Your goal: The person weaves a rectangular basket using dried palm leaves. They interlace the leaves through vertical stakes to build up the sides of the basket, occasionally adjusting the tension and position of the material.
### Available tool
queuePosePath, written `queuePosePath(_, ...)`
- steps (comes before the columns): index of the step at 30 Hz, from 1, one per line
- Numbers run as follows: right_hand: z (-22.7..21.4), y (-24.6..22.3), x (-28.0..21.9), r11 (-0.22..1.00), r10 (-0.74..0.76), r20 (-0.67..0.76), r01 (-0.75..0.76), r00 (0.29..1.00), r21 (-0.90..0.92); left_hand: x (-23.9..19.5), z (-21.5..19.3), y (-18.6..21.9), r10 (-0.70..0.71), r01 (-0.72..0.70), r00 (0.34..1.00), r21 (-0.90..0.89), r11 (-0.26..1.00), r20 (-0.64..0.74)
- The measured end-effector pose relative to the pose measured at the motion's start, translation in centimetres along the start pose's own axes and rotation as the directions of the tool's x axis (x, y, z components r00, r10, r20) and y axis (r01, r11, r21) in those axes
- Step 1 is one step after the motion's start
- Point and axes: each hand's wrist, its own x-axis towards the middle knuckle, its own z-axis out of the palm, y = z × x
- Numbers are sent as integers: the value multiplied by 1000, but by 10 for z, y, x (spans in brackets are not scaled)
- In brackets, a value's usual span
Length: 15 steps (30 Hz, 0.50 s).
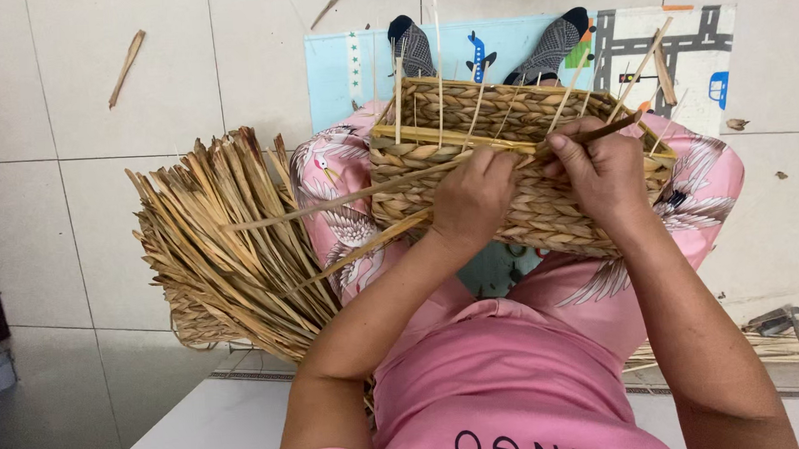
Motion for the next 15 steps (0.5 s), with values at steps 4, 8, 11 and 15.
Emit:
queuePosePath(4,-2,4,3,998,36,31,-37,999,49,-2,1,-2,134,-130,990,69,989,-48)
queuePosePath(8,-1,9,3,998,-20,29,18,999,67,0,2,1,141,-147,988,111,983,67)
queuePosePath(11,-2,8,1,998,-23,38,21,999,59,8,6,2,47,-60,984,74,995,171)
queuePosePath(15,-4,1,-10,988,-119,4,119,993,-100,24,7,4,-204,230,927,-48,972,316)
